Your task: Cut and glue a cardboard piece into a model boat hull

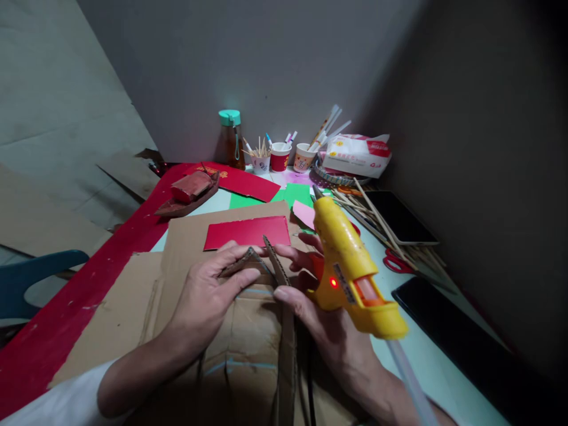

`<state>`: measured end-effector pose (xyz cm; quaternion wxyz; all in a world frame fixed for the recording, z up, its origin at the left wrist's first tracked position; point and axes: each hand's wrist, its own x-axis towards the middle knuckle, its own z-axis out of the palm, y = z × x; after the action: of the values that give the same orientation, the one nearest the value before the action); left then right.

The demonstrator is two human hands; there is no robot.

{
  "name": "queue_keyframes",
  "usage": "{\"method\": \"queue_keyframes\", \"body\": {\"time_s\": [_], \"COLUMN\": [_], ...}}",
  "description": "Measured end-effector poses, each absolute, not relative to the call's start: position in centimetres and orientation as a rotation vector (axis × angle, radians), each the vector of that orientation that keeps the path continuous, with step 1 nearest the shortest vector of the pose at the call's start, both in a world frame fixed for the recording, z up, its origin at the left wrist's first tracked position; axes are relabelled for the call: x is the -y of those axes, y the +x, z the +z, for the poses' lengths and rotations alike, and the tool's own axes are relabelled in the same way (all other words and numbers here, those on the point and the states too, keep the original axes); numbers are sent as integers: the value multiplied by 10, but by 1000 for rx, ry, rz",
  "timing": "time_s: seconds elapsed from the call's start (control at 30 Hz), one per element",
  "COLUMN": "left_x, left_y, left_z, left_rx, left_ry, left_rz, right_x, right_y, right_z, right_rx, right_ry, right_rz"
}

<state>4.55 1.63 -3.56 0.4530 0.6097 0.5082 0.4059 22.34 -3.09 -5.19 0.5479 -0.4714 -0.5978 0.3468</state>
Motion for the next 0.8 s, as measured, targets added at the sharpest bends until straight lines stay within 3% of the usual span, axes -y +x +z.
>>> {"method": "queue_keyframes", "body": {"time_s": [0.3,0.8], "left_x": [-20,-16], "left_y": [49,48], "left_z": [-38,-34], "left_rx": [-1147,-976], "left_ry": [1405,1456], "left_rz": [1080,1128], "right_x": [27,28], "right_y": [218,216], "right_z": [-43,-63], "right_rx": [1350,1398], "right_ry": [-1029,-1173], "right_rz": [962,854]}}
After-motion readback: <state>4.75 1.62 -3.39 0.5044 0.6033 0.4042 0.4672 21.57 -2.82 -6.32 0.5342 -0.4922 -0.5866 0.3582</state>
